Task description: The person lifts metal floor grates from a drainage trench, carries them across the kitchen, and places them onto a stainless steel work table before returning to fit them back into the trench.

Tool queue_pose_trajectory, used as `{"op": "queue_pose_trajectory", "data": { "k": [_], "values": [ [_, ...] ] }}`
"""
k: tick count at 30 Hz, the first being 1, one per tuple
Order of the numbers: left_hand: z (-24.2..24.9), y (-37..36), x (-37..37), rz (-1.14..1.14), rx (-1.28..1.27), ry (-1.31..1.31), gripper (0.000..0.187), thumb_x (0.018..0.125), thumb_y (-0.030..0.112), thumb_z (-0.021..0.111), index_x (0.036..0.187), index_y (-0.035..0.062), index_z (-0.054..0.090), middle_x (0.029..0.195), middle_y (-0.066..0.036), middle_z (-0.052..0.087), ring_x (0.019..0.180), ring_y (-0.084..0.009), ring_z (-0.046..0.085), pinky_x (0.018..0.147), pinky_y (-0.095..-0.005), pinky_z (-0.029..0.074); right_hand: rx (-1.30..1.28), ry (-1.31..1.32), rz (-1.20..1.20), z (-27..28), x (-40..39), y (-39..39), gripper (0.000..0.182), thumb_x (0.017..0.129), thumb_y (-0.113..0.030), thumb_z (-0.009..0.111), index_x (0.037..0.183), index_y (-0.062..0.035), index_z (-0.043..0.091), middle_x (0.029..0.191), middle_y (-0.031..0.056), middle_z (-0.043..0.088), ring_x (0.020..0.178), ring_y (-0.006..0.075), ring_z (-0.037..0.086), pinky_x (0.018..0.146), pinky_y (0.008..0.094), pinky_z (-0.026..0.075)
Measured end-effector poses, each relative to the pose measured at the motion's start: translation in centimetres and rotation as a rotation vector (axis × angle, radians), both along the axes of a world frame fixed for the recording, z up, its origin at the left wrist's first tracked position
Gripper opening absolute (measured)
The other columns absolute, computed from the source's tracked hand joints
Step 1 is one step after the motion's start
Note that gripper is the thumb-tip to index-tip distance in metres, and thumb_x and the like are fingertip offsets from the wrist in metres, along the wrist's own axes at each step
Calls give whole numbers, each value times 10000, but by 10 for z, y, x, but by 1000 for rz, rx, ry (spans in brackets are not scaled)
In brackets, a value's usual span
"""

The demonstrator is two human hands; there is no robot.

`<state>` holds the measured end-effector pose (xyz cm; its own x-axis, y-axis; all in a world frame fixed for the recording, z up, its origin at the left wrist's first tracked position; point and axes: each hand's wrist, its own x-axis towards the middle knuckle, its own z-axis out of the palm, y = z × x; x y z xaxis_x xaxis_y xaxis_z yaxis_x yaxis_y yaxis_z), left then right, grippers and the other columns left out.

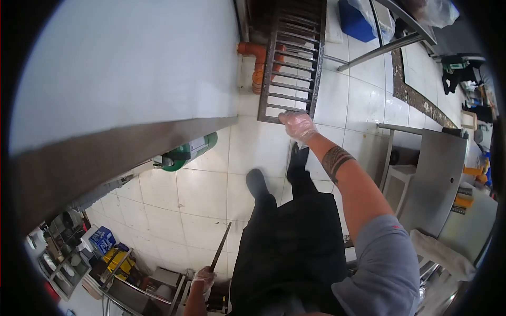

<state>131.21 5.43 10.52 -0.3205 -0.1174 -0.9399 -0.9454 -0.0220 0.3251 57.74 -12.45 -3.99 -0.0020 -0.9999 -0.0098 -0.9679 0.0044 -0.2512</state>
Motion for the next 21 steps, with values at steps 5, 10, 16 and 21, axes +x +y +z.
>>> {"op": "queue_pose_trajectory", "data": {
  "k": [5, 10, 16, 21],
  "values": [
    [11, -27, -48, 104, 52, -495, 263, 860, 200, 682, 1076, 50, 669, 822, -90, 688, 688, -245, 639, 639, -401, 536, 97, 11, -8, 24, 6, -16, 82, 840, -86, 575, 902, -57, 619, 779, 123, 675, 763, 301, 719, 648, 424, 579],
    [25, -80, -140, 166, -87, -460, 328, 826, 251, 707, 1065, 26, 686, 898, -153, 722, 794, -296, 701, 732, -424, 557, 162, 32, 28, 53, -11, -24, 94, 838, -97, 574, 921, -57, 595, 763, 119, 652, 736, 284, 713, 616, 405, 571],
    [-2, -96, -166, 245, -245, -337, 355, 809, 254, 702, 1081, 27, 694, 943, -193, 725, 940, -351, 704, 853, -446, 549, 304, -60, 169, 62, -87, -34, 207, 872, -81, 572, 1066, -53, 638, 950, 156, 715, 918, 318, 733, 785, 444, 593],
    [-3, -140, -264, 190, -313, -210, 291, 825, 243, 665, 1008, 19, 686, 911, -211, 701, 913, -376, 683, 827, -463, 533, 244, -126, 46, 52, -116, -77, 273, 879, -60, 529, 1129, -80, 638, 1031, 155, 702, 950, 337, 721, 830, 452, 583]
  ]
}}
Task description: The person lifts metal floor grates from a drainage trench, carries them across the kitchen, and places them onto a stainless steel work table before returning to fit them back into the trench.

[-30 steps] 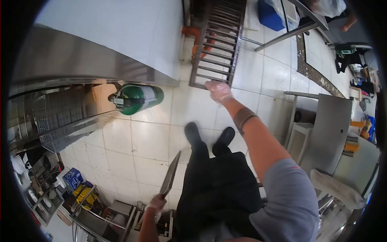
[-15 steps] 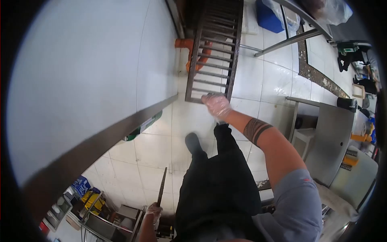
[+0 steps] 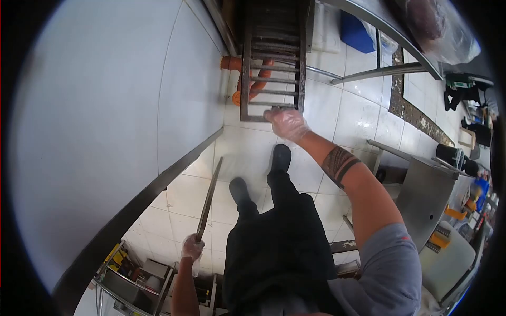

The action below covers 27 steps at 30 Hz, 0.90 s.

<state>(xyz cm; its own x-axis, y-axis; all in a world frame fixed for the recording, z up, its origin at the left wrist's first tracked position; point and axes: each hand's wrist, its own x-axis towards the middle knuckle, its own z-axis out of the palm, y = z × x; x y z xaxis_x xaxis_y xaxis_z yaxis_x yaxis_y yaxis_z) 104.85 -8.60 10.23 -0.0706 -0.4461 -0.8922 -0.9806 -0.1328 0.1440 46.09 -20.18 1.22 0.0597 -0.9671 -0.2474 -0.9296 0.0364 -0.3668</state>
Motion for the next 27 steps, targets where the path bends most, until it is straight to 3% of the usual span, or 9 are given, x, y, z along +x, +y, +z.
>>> {"op": "queue_pose_trajectory", "data": {
  "k": [6, 13, 15, 17, 19, 21, 22, 25, 27],
  "values": [
    [22, -22, -91, 23, 2, 68, 273, 831, 229, 642, 969, -2, 683, 867, -218, 695, 848, -389, 678, 783, -467, 532, 49, 52, -154, 24, -34, -80, 264, 862, -78, 536, 1079, -99, 685, 1059, 154, 727, 1004, 321, 716, 882, 437, 575],
    [22, -18, -113, 14, 59, 83, 272, 832, 230, 644, 1004, 27, 701, 982, -215, 713, 958, -381, 680, 867, -474, 529, 47, 150, -248, 12, -94, -156, 443, 866, -155, 548, 1291, -152, 672, 1166, 204, 717, 1100, 373, 691, 972, 444, 551],
    [18, -14, -111, -267, -58, 107, 275, 825, 222, 640, 1026, 47, 707, 1022, -195, 714, 998, -382, 670, 914, -487, 522, 12, 173, -249, 23, -107, -171, 412, 860, -163, 553, 1250, -117, 678, 1170, 212, 710, 1106, 376, 686, 969, 443, 550],
    [11, -10, -109, -265, -111, 108, 274, 818, 217, 638, 1025, 50, 703, 1009, -192, 711, 989, -388, 666, 915, -494, 521, -18, 178, -255, 44, -114, -183, 368, 862, -158, 575, 1210, -107, 686, 1152, 206, 712, 1102, 372, 683, 963, 448, 547],
    [12, -11, -108, -274, -166, 105, 273, 810, 211, 636, 1024, 54, 700, 997, -190, 707, 981, -393, 663, 916, -501, 519, -50, 177, -271, 46, -114, -185, 325, 864, -153, 597, 1169, -96, 694, 1134, 200, 715, 1098, 368, 679, 957, 453, 543],
    [12, -17, -118, -303, -222, 136, 263, 812, 208, 630, 1021, 59, 689, 990, -196, 696, 974, -403, 660, 894, -513, 524, -471, 320, -203, 45, -117, -191, 297, 871, -220, 660, 1125, -75, 713, 1058, 178, 721, 1016, 380, 671, 926, 455, 539],
    [18, -25, -129, -245, -132, 120, 249, 827, 227, 635, 1011, 64, 676, 995, -206, 692, 973, -411, 663, 860, -521, 534, -690, 227, -194, 32, -122, -191, 209, 861, -184, 685, 1029, -65, 721, 1018, 174, 705, 985, 380, 654, 908, 464, 532],
    [37, -36, -164, -228, -57, 86, 248, 834, 240, 638, 1008, 67, 672, 1004, -209, 694, 972, -413, 669, 832, -526, 541, -761, 108, -319, 29, -112, -157, 246, 856, -141, 662, 1095, -87, 695, 1070, 190, 714, 1047, 371, 669, 922, 469, 537],
    [53, -44, -189, -231, -55, 86, 262, 840, 268, 651, 1001, 63, 668, 1008, -211, 696, 987, -407, 672, 842, -521, 542, -612, -92, -419, 22, -85, -102, 217, 850, -133, 706, 1063, -98, 692, 1036, 181, 702, 994, 371, 656, 889, 485, 529]
  ]
}}
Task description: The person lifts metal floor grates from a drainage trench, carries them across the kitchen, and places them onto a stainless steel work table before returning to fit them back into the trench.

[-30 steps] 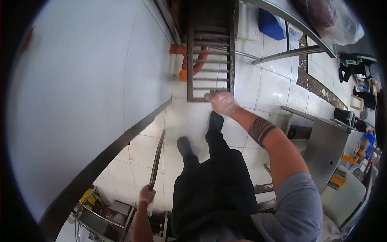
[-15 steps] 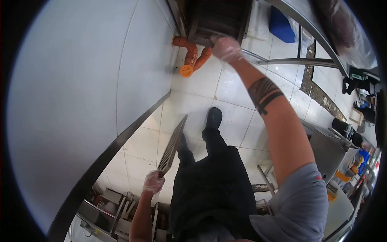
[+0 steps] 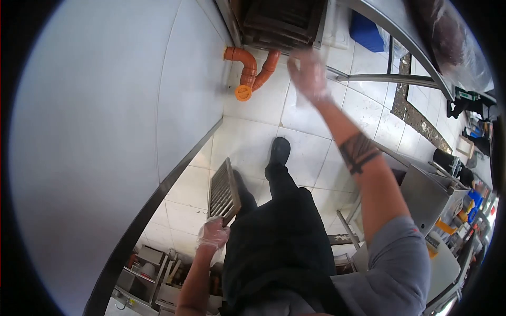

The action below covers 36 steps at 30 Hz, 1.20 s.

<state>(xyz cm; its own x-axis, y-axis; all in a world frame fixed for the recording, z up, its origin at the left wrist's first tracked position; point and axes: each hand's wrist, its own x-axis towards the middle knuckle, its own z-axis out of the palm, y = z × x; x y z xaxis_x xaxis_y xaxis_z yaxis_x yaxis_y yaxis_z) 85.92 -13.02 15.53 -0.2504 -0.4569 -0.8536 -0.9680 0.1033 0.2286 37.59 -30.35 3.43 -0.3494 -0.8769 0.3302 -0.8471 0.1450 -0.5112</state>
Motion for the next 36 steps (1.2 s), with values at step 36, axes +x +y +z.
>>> {"op": "queue_pose_trajectory", "data": {
  "k": [36],
  "values": [
    [-89, -82, -293, 1820, 216, 1227, 224, 1084, 367, 509, 990, 168, 467, 826, 13, 415, 735, -154, 409, 682, -391, 478, 670, 96, -79, 129, 26, -76, 441, 803, -456, 628, 1031, -118, 798, 1154, 111, 748, 1124, 329, 681, 951, 458, 523]
  ]
}}
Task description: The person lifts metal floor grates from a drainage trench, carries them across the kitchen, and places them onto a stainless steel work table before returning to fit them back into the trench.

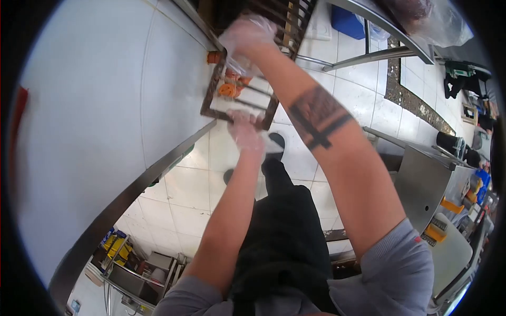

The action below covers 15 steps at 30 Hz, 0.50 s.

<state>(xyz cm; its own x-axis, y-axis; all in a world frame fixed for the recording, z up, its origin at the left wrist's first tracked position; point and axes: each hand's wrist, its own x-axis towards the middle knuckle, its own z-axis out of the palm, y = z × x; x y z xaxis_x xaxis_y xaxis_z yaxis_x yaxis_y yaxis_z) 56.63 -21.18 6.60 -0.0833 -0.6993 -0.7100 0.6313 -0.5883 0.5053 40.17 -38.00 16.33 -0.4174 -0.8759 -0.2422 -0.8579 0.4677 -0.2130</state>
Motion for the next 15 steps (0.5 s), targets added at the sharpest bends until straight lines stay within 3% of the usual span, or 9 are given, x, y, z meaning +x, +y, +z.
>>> {"op": "queue_pose_trajectory", "data": {
  "k": [4, 6, 7, 9, 10, 11, 12, 14, 15],
  "values": [
    [-57, -51, -37, -118, 60, 48, 321, 1100, 453, 351, 1074, 159, 476, 992, -30, 477, 826, -198, 452, 718, -471, 467, 43, -104, 91, -8, 3, -14, 538, 840, -466, 658, 1219, -87, 714, 1289, 110, 682, 1220, 339, 621, 1023, 471, 483],
    [-47, -76, -55, -99, -25, 114, 317, 1097, 425, 353, 1044, 142, 488, 982, -39, 504, 825, -207, 476, 732, -464, 476, -480, -113, -77, -19, 15, 5, 458, 780, -358, 686, 1106, -41, 738, 1110, 201, 708, 1133, 376, 645, 951, 493, 511],
    [-49, -86, -58, -89, -67, 136, 317, 1096, 410, 354, 1029, 133, 493, 976, -44, 518, 824, -211, 487, 739, -460, 481, -534, -136, -102, -20, 11, 26, 520, 792, -398, 689, 1153, -24, 693, 1072, 210, 702, 1142, 393, 626, 990, 501, 493],
    [-62, -105, -57, -61, -30, 210, 292, 1082, 345, 371, 975, 111, 508, 948, -60, 549, 819, -222, 519, 778, -435, 496, -719, -259, -266, -31, 5, 77, 418, 801, -269, 692, 1120, 2, 693, 1101, 235, 687, 1138, 385, 612, 1017, 467, 476],
    [-71, -117, -57, -46, 44, 258, 273, 1071, 295, 387, 936, 96, 518, 925, -71, 567, 814, -228, 539, 809, -413, 507, -658, -390, -413, -19, 3, 108, 426, 829, -262, 712, 1153, 14, 692, 1129, 233, 690, 1137, 399, 609, 1021, 459, 474],
    [-81, -137, -67, 16, 153, 233, 258, 1047, 245, 418, 877, 85, 528, 867, -73, 578, 786, -236, 557, 860, -388, 509, -624, -293, -505, -62, -2, 134, 462, 852, -280, 735, 1203, 16, 679, 1182, 228, 686, 1167, 404, 598, 1040, 467, 460],
    [-59, -146, -82, 42, 139, 162, 206, 1040, 219, 423, 925, 84, 528, 897, -73, 566, 820, -224, 551, 886, -398, 502, -562, -408, -600, -94, -5, 165, 511, 884, -360, 724, 1221, 20, 672, 1206, 223, 688, 1182, 402, 601, 1057, 474, 448],
    [-66, -163, -98, 25, 108, 155, 259, 1052, 252, 410, 1112, 59, 571, 1097, -95, 617, 1000, -239, 582, 976, -430, 493, -280, -554, -702, -145, 0, 222, 574, 937, -433, 649, 1292, 18, 638, 1317, 232, 638, 1269, 393, 558, 1104, 460, 414],
    [-68, -169, -107, 24, 112, 148, 259, 1052, 252, 410, 1112, 59, 571, 1097, -95, 617, 1000, -239, 582, 976, -430, 493, -173, -586, -698, -170, 9, 253, 581, 952, -422, 652, 1325, 21, 609, 1340, 226, 630, 1288, 369, 562, 1105, 439, 423]
  ]
}}
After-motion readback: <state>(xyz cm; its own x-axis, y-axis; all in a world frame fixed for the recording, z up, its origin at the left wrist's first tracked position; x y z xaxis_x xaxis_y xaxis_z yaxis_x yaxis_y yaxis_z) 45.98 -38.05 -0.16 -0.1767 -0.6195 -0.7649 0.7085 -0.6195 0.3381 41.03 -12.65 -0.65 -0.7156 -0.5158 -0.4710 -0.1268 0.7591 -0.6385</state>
